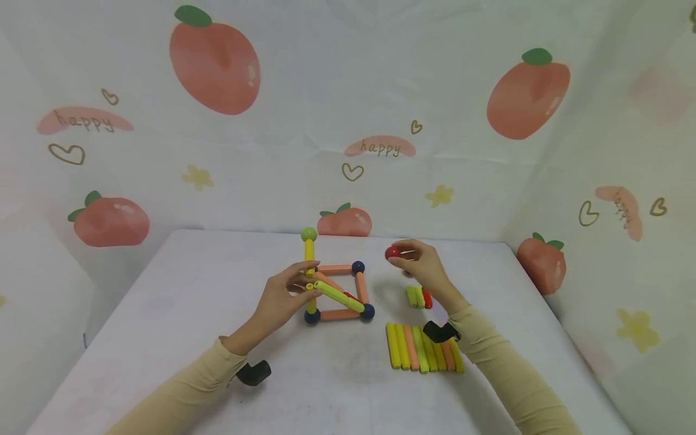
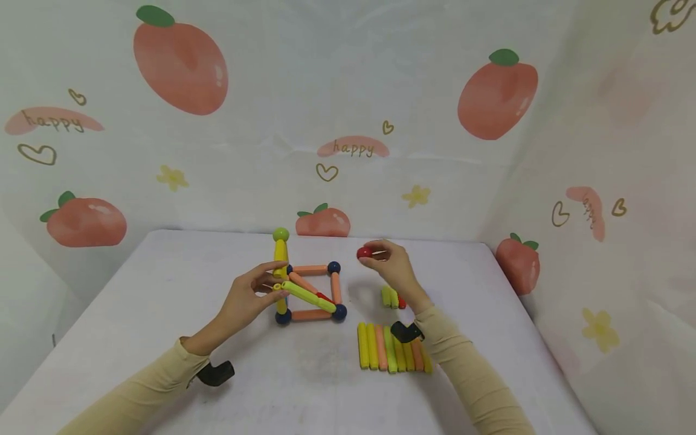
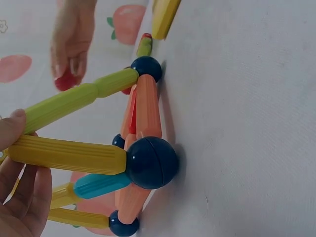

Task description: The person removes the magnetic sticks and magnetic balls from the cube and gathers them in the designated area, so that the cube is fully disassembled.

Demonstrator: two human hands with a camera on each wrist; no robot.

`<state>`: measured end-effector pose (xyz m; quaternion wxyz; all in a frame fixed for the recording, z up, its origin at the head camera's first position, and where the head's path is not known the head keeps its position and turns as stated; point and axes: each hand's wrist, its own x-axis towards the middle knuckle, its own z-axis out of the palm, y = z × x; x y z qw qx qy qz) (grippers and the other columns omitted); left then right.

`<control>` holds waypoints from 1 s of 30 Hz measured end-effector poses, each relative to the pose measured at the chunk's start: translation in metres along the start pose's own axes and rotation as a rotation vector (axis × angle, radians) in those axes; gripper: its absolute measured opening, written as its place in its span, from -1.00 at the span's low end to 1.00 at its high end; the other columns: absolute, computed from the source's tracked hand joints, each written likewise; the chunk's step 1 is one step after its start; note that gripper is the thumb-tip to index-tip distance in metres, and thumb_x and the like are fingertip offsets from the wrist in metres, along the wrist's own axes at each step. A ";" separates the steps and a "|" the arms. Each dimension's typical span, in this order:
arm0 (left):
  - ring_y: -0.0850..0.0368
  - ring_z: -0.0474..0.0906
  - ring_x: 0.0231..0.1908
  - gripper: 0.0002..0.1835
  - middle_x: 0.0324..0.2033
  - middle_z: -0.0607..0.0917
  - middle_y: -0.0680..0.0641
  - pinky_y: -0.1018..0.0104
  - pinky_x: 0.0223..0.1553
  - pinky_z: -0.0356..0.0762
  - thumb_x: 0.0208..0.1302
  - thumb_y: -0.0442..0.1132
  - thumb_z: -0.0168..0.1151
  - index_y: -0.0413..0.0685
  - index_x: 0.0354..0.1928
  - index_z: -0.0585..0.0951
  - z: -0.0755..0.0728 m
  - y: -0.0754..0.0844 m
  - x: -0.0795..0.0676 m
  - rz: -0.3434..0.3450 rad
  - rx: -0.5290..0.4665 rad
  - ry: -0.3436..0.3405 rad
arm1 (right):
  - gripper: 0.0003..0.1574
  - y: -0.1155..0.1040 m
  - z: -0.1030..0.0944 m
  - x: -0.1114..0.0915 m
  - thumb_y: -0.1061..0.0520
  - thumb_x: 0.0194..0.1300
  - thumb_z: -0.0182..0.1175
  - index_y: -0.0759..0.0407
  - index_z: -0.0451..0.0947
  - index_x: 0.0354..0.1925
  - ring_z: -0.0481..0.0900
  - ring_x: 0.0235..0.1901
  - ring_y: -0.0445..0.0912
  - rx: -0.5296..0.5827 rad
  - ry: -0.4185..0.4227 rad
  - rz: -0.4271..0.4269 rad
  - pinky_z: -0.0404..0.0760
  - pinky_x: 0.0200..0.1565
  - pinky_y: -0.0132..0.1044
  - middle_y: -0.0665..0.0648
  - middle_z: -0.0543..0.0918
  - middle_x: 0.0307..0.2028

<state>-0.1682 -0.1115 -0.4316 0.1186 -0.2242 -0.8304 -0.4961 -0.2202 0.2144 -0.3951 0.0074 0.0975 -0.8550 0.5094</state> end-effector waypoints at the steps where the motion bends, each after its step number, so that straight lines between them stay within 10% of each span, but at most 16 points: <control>1: 0.13 0.71 -0.17 -0.37 -0.13 0.80 0.00 0.41 -0.17 0.67 0.11 -0.23 0.48 0.12 0.26 0.52 0.000 0.000 0.000 -0.006 -0.007 0.001 | -0.46 0.008 -0.009 0.002 -0.05 0.27 0.36 0.13 0.55 0.14 0.66 -0.16 -0.06 -0.001 0.019 0.026 0.66 -0.15 -0.31 0.25 0.66 0.06; 7: 0.13 0.70 -0.17 -0.39 -0.12 0.79 -0.02 0.42 -0.17 0.66 0.13 -0.19 0.47 0.13 0.26 0.52 -0.002 0.001 -0.001 -0.018 -0.025 0.003 | -0.39 0.060 -0.054 0.008 -0.03 0.29 0.34 0.23 0.51 0.20 0.55 -0.11 -0.36 0.018 0.085 0.134 0.50 0.13 -0.21 0.25 0.64 0.11; 15: 0.10 0.70 -0.15 -0.39 -0.12 0.79 -0.02 0.42 -0.17 0.66 0.12 -0.20 0.48 0.15 0.25 0.52 0.000 0.002 -0.001 -0.025 -0.035 -0.001 | -0.33 0.107 -0.083 0.004 -0.01 0.29 0.33 0.35 0.46 0.23 0.59 -0.19 -0.39 0.061 0.049 0.229 0.58 -0.07 -0.56 -0.04 0.72 -0.11; 30: 0.08 0.70 -0.12 -0.40 -0.07 0.77 -0.08 0.43 -0.16 0.66 0.14 -0.22 0.46 0.15 0.25 0.51 -0.001 0.003 -0.001 -0.029 -0.040 -0.010 | -0.40 0.119 -0.079 0.008 -0.03 0.32 0.30 0.27 0.51 0.20 0.50 -0.10 -0.19 -0.069 -0.009 0.284 0.46 -0.04 -0.39 0.18 0.67 0.06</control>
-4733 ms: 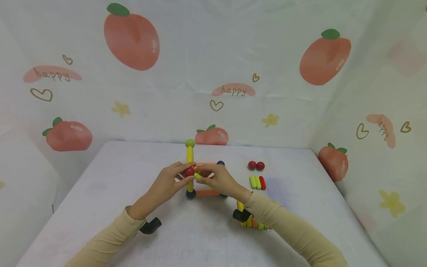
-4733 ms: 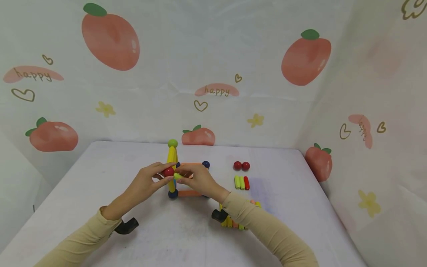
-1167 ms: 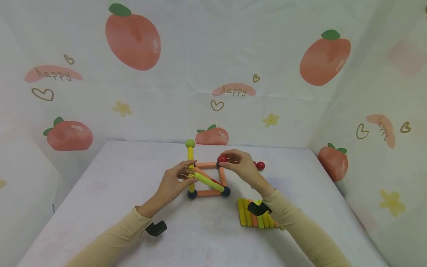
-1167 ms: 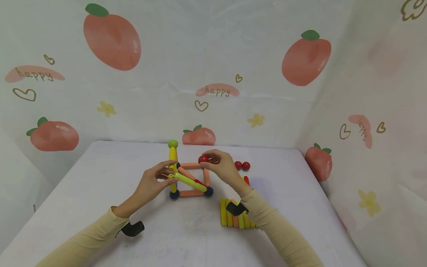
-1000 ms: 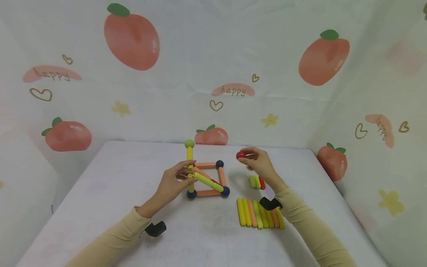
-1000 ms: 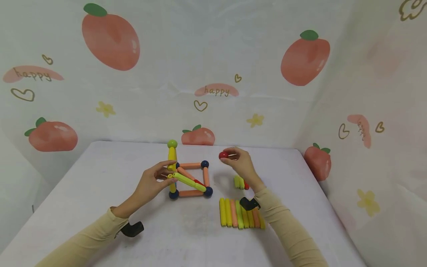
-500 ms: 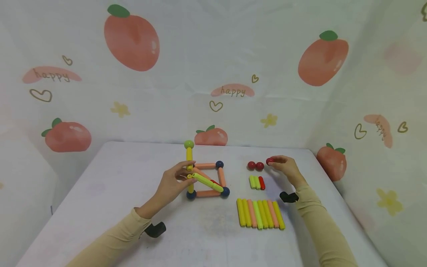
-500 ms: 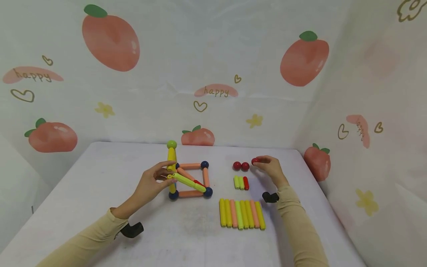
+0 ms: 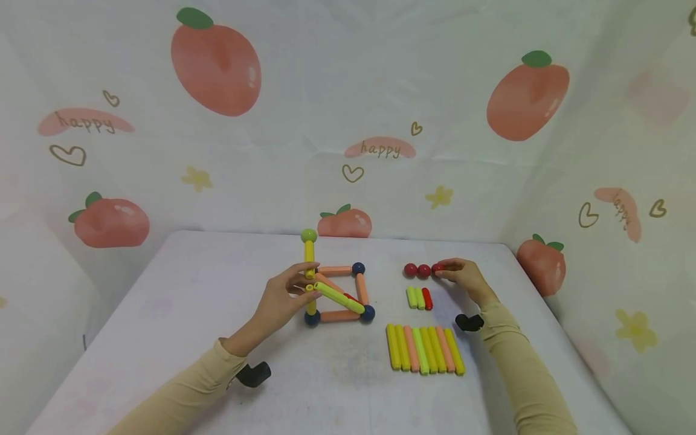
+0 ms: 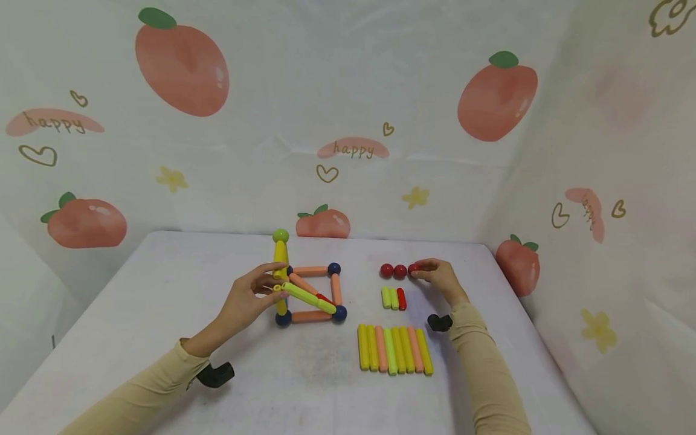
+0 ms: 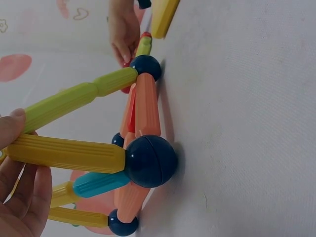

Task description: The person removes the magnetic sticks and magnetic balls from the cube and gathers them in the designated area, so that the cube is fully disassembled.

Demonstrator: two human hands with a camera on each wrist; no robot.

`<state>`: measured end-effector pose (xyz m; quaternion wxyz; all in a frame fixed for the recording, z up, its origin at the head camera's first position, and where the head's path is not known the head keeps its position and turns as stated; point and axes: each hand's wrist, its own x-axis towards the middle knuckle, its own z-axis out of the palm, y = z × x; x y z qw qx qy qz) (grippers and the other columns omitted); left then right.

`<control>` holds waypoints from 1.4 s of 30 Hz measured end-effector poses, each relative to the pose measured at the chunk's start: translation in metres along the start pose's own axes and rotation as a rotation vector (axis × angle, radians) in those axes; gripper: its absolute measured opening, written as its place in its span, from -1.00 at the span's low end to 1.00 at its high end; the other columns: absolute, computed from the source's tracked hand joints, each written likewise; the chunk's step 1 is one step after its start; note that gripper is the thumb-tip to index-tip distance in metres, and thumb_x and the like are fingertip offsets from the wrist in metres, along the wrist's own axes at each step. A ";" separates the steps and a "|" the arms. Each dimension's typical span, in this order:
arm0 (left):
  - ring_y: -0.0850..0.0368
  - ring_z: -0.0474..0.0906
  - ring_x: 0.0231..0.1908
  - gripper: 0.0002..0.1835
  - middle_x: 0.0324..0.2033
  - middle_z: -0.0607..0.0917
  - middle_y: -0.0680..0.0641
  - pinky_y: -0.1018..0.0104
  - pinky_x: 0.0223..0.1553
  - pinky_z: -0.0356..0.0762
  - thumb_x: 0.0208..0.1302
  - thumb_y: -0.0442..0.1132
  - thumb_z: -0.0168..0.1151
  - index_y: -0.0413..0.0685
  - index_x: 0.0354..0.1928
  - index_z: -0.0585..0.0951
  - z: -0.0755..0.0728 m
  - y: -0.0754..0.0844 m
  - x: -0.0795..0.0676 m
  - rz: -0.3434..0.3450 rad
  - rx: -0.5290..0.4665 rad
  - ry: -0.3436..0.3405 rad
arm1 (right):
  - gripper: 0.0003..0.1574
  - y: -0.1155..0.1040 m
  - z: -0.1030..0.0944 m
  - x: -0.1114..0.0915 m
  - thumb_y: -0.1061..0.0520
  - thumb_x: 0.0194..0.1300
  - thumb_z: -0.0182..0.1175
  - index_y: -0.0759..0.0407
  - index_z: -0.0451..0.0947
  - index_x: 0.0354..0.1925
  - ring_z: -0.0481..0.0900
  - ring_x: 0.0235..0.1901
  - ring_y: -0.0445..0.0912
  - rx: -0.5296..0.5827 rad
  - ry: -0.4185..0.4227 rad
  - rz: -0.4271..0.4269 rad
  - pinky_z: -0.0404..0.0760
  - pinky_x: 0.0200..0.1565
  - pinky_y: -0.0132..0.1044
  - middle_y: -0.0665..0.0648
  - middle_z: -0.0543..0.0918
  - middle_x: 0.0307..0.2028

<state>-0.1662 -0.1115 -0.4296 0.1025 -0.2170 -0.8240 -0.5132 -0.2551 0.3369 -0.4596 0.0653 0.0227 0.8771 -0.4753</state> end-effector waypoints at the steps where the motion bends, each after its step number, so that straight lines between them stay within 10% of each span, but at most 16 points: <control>1: 0.08 0.70 -0.12 -0.40 -0.06 0.77 -0.08 0.43 -0.16 0.66 0.14 -0.21 0.46 0.15 0.25 0.51 0.000 0.000 0.000 -0.001 -0.001 0.000 | -0.40 0.001 0.000 0.001 -0.03 0.31 0.31 0.26 0.52 0.20 0.50 -0.10 -0.19 0.003 0.002 0.004 0.46 -0.04 -0.39 0.14 0.68 0.04; 42: 0.05 0.71 -0.11 -0.38 -0.04 0.75 -0.15 0.45 -0.16 0.65 0.15 -0.20 0.45 -0.02 0.27 0.50 0.000 -0.004 0.001 0.016 -0.018 -0.002 | -0.33 -0.025 -0.025 0.003 0.10 0.37 0.21 0.36 0.32 0.34 0.54 0.15 0.13 -0.083 -0.141 -0.059 0.57 0.20 -0.04 0.44 0.47 0.28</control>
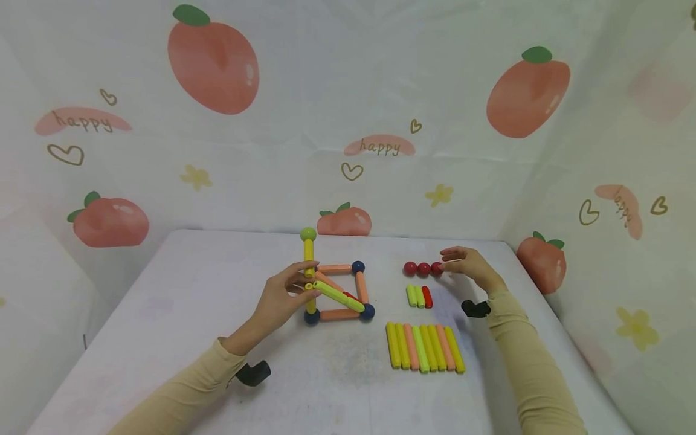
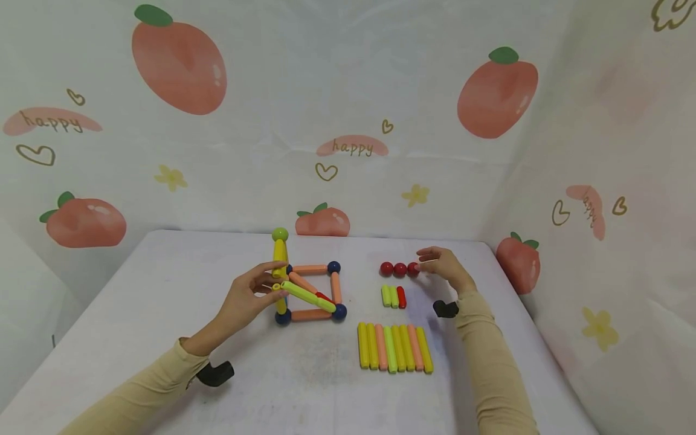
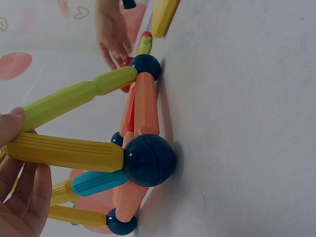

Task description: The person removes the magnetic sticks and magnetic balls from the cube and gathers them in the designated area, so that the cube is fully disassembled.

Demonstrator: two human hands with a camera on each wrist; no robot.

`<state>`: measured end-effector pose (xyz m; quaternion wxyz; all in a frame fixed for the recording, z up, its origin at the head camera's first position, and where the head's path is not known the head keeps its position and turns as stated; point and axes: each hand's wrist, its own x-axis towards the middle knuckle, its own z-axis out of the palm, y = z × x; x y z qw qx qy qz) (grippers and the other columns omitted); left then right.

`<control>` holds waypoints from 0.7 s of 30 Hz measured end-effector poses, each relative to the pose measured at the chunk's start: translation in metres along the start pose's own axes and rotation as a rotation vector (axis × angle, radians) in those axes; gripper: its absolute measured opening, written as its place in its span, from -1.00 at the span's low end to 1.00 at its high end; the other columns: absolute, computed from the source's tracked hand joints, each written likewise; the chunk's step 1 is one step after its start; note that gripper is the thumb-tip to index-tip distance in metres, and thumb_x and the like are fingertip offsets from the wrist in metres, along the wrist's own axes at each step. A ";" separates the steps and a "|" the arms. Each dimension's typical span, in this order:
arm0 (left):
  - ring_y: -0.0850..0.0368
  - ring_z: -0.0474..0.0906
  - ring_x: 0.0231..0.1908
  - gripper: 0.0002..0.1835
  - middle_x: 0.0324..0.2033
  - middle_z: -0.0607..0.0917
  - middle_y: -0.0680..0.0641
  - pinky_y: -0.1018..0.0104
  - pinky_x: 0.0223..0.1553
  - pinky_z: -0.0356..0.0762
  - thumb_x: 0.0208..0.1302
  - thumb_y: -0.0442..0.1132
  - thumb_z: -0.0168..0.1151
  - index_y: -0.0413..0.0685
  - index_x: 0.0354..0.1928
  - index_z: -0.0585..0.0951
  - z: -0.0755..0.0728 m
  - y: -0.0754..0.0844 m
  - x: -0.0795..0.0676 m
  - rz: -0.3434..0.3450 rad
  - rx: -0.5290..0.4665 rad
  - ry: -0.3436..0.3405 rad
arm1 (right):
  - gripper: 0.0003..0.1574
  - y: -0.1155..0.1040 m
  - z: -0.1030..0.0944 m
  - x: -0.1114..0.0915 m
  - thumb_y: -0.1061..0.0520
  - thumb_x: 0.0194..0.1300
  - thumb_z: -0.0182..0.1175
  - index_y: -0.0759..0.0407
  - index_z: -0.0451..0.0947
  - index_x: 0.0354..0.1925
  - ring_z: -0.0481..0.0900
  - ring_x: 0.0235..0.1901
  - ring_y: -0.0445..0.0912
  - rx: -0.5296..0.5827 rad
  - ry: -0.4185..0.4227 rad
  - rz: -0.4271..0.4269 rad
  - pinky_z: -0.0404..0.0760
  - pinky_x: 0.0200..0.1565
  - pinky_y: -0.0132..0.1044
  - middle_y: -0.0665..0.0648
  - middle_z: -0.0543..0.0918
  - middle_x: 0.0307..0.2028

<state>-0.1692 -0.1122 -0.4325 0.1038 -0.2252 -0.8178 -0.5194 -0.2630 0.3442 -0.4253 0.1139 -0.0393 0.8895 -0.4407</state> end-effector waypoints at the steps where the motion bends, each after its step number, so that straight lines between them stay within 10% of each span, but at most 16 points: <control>1: 0.04 0.71 -0.11 -0.38 -0.04 0.75 -0.16 0.45 -0.16 0.65 0.15 -0.20 0.45 -0.02 0.27 0.50 0.000 0.000 0.000 -0.002 -0.001 0.000 | -0.33 -0.004 0.000 0.001 0.09 0.37 0.21 0.36 0.33 0.33 0.54 0.15 0.14 -0.004 0.018 -0.012 0.54 0.22 -0.02 0.44 0.48 0.27; 8: 0.05 0.70 -0.11 -0.39 -0.04 0.75 -0.12 0.44 -0.16 0.66 0.14 -0.22 0.46 0.10 0.26 0.51 0.001 0.002 -0.001 -0.016 0.000 0.004 | -0.45 -0.057 0.028 0.006 0.03 0.46 0.11 0.35 0.41 0.26 0.57 0.11 0.14 0.113 0.075 -0.082 0.55 0.23 -0.07 0.39 0.53 0.22; 21: 0.07 0.72 -0.12 -0.27 -0.10 0.78 -0.12 0.44 -0.15 0.66 0.14 -0.24 0.46 0.14 0.36 0.41 0.001 0.004 0.000 -0.042 -0.007 0.007 | -0.52 -0.172 0.149 0.004 0.03 0.46 0.12 0.25 0.49 0.22 0.61 0.15 0.18 0.329 -0.264 -0.170 0.55 0.24 0.08 0.27 0.65 0.11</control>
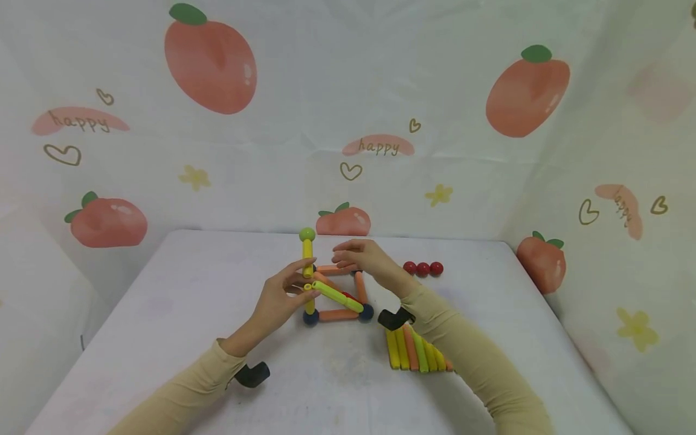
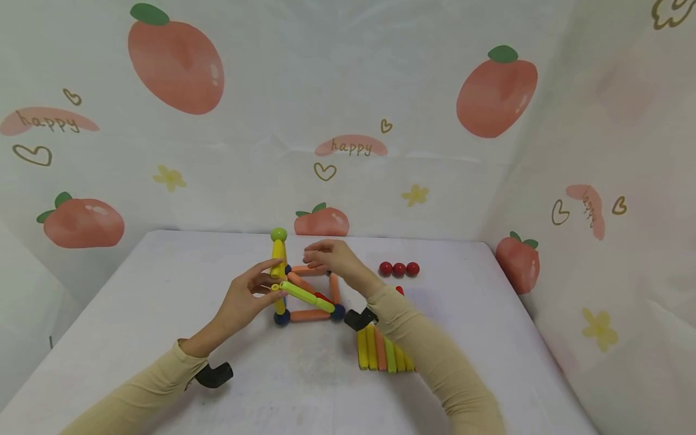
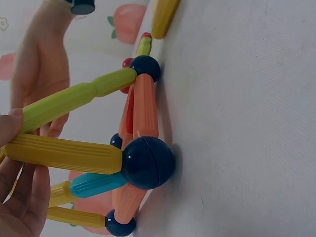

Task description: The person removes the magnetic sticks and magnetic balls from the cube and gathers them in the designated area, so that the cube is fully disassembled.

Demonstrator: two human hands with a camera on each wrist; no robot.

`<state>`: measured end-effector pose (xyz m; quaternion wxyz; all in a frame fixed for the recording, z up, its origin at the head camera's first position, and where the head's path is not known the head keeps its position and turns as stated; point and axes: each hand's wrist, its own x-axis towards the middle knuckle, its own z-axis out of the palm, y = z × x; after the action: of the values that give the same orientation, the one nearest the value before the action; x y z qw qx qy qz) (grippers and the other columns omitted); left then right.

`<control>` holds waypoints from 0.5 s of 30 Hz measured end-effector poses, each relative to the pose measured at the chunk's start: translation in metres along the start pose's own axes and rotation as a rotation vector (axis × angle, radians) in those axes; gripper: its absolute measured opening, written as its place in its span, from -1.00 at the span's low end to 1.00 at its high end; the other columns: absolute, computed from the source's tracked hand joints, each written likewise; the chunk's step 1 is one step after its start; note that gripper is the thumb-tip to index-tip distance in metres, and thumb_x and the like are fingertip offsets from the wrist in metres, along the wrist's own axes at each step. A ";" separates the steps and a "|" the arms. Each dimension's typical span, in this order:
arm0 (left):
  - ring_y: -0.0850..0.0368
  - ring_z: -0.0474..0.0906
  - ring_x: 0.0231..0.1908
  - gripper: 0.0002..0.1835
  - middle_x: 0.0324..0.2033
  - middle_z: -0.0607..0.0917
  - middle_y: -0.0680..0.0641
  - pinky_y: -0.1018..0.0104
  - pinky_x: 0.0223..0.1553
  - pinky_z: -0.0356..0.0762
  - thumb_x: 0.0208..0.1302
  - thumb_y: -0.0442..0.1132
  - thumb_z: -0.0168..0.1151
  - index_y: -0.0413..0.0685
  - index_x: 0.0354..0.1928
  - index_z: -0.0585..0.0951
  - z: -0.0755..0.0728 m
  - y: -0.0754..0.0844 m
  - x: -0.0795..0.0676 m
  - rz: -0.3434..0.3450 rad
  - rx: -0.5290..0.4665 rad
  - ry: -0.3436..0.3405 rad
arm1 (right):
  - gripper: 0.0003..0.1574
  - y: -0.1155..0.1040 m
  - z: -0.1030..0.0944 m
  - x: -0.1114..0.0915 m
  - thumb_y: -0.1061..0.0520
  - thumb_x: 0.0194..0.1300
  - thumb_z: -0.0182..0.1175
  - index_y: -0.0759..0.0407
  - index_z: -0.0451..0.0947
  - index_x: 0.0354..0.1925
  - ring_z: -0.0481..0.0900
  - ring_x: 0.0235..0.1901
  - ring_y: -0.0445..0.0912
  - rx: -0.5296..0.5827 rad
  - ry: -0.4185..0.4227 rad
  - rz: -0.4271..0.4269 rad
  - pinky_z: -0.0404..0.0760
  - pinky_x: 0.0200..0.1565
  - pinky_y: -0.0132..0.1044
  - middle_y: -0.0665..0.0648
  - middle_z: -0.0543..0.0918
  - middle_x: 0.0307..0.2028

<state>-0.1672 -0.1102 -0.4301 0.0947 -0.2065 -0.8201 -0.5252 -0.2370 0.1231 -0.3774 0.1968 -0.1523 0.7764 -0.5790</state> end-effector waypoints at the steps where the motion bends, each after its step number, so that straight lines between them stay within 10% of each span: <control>1: 0.08 0.73 -0.15 -0.22 -0.12 0.79 -0.14 0.44 -0.16 0.67 0.13 -0.25 0.47 0.13 0.40 0.36 0.000 0.000 0.000 0.002 -0.004 0.003 | -0.52 -0.003 0.007 0.003 0.02 0.45 0.13 0.23 0.50 0.21 0.62 0.14 0.16 0.008 -0.006 0.002 0.55 0.24 0.08 0.26 0.66 0.10; 15: 0.26 0.72 -0.33 0.16 -0.21 0.80 -0.23 0.45 -0.22 0.67 0.09 -0.26 0.50 0.14 0.57 -0.10 0.000 -0.004 0.001 -0.122 -0.141 0.020 | -0.48 -0.022 0.046 0.029 -0.12 0.36 0.23 0.24 0.56 0.07 0.68 0.04 0.21 0.062 0.036 0.104 0.58 0.20 0.09 0.20 0.75 -0.12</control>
<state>-0.1701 -0.1114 -0.4332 0.0558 -0.1571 -0.7911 -0.5886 -0.2401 0.0644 -0.3713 0.2174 -0.0950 0.7684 -0.5944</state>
